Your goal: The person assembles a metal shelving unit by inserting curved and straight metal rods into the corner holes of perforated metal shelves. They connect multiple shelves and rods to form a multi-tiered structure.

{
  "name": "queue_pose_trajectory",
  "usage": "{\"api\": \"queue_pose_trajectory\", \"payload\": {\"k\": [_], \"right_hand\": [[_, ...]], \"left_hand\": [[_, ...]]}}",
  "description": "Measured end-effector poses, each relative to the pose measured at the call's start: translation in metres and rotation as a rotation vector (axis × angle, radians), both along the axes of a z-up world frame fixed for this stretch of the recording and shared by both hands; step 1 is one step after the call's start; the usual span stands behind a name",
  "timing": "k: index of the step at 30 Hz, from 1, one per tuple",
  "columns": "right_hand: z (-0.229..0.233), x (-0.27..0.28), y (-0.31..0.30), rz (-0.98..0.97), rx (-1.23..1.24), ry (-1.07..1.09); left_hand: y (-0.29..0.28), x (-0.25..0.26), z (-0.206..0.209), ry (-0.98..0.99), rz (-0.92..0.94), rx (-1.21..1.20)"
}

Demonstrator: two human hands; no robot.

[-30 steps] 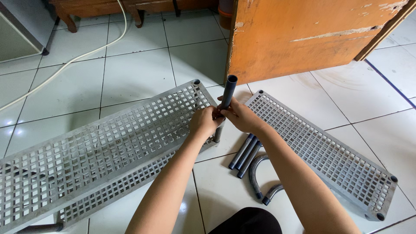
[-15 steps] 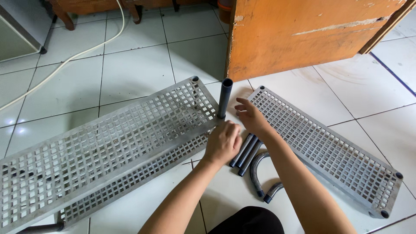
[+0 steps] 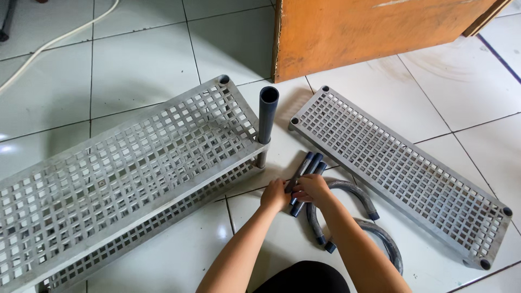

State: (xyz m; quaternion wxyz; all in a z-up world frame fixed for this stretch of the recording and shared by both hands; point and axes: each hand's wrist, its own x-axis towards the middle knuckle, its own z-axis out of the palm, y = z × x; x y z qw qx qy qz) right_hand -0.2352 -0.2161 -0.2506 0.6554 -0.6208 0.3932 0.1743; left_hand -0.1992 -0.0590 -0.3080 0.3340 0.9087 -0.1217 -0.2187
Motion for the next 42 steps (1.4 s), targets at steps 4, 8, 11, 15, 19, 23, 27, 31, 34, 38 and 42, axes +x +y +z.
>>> {"api": "queue_pose_trajectory", "payload": {"k": [4,8,11,15,19,23,27,31,34,38,42], "right_hand": [[0.005,0.008,0.004,-0.012,-0.042,0.027],[0.003,0.006,0.005,0.000,-0.070,-0.008],[0.004,0.000,0.006,0.034,-0.111,0.002],[0.023,-0.004,0.003,0.031,-0.012,-0.115],[0.069,0.008,0.000,-0.067,-0.027,-0.218],[0.145,0.030,-0.008,-0.077,0.044,-0.400],[0.216,0.067,0.003,-0.090,0.112,-0.549],[0.267,0.111,0.024,-0.027,0.051,-0.656],[0.280,0.145,0.044,0.075,0.002,-0.770],[0.273,0.190,0.063,0.213,0.056,-0.934],[0.252,0.224,0.078,0.317,0.014,-1.029]], "left_hand": [[-0.003,0.009,-0.006,0.053,-0.016,-0.020],[-0.009,0.014,-0.005,0.196,0.039,-0.042],[-0.006,0.010,0.010,0.406,0.096,-0.307],[-0.004,0.002,0.069,0.284,-0.001,-0.384],[0.020,0.008,0.162,-0.065,-0.353,0.045],[0.055,0.022,0.260,0.172,-0.831,0.099],[0.104,0.055,0.330,0.542,-0.804,-0.023],[0.147,0.116,0.373,0.379,-0.413,-0.085],[0.149,0.151,0.370,-0.059,-0.133,-0.173],[0.135,0.189,0.340,-0.488,-0.044,-0.358],[0.124,0.220,0.318,-0.652,-0.069,-0.433]]}}
